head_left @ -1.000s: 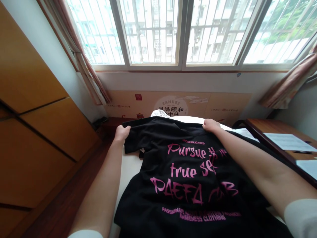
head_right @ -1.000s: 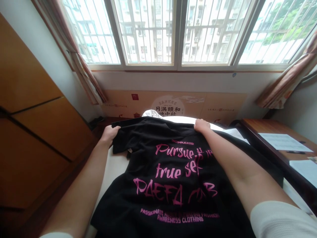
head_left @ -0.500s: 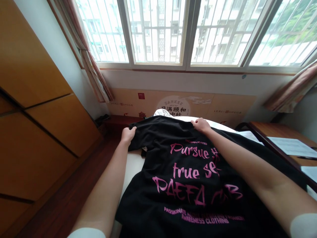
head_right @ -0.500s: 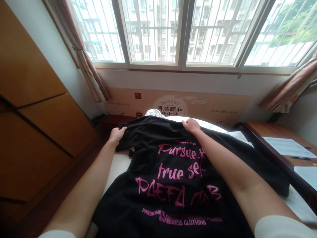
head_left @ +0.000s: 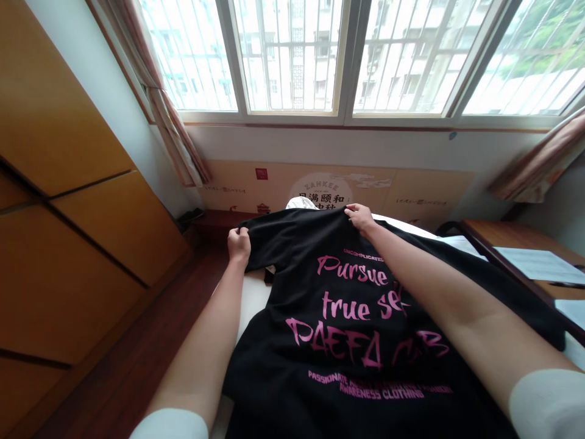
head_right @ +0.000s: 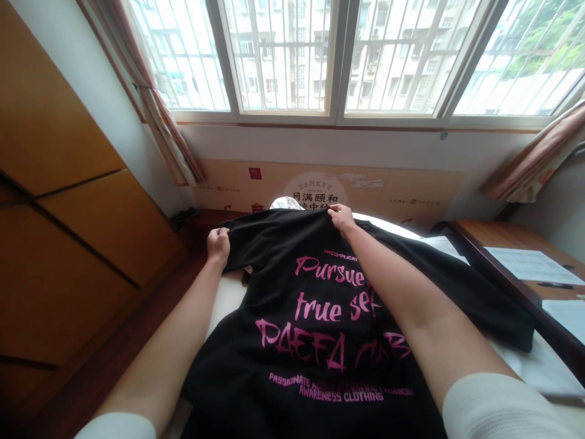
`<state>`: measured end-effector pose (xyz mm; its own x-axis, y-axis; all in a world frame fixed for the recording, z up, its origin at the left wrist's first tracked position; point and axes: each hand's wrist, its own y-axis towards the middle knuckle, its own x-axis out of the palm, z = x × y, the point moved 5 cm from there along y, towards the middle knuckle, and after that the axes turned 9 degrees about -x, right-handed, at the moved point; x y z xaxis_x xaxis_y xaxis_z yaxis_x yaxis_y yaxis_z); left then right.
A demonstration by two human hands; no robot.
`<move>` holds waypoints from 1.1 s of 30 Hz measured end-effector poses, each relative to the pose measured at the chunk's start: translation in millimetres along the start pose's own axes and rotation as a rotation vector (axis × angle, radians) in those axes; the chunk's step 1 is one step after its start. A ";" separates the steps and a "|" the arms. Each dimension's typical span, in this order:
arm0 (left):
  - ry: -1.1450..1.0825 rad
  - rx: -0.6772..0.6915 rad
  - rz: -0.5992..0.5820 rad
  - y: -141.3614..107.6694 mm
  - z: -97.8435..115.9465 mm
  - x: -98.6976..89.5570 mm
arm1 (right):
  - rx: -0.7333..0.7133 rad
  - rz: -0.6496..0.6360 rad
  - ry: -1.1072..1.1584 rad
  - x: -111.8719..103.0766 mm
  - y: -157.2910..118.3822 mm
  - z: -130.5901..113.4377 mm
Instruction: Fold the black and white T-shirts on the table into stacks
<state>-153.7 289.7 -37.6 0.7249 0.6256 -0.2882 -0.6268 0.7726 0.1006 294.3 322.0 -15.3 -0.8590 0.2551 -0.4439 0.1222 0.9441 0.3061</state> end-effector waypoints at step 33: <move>0.081 0.053 -0.018 -6.6 7.8 -1.0 | 0.296 0.032 -0.954 -261.3 -142.8 78.8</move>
<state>-148.1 284.9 -30.5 0.7092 0.6021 -0.3668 -0.5959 0.7899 0.1447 540.5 136.9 -9.4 -0.1100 0.2199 -0.9693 0.3687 0.9146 0.1657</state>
